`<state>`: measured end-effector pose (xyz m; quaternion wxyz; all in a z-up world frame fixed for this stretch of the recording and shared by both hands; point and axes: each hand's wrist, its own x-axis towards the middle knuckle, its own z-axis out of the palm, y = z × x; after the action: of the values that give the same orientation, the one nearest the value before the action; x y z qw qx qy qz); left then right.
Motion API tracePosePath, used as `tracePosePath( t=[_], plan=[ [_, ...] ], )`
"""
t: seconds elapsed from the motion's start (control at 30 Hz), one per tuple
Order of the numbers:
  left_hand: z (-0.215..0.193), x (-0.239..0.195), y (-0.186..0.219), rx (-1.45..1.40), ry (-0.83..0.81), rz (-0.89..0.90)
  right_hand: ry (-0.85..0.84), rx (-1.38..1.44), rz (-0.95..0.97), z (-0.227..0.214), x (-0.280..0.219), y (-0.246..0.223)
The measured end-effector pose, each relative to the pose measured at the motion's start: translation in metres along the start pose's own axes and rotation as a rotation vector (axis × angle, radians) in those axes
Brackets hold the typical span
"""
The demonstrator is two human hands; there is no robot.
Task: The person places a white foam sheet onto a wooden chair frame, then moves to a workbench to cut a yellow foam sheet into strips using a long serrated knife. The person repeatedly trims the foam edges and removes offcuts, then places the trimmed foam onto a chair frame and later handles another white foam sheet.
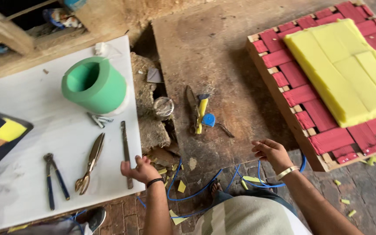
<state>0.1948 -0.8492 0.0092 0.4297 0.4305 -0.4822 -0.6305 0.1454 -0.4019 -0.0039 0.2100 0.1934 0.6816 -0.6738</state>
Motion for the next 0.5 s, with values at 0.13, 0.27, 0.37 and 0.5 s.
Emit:
tracePosePath(
  t=[0.13, 0.27, 0.37, 0.5],
  plan=[
    [0.053, -0.036, -0.021, 0.189, -0.358, -0.061, 0.116, 0.046, 0.014, -0.031, -0.024, 0.007],
    [0.099, -0.106, -0.042, 0.213, -0.627, -0.132, 0.299, 0.166, -0.012, -0.09, -0.054, 0.015],
    [0.124, -0.179, -0.061, 0.185, -0.833, -0.132, 0.414, 0.209, 0.03, -0.153, -0.06, 0.012],
    [0.141, -0.282, -0.096, 0.251, -1.051, -0.204, 0.492, 0.069, -0.028, -0.247, -0.053, -0.005]
  ],
)
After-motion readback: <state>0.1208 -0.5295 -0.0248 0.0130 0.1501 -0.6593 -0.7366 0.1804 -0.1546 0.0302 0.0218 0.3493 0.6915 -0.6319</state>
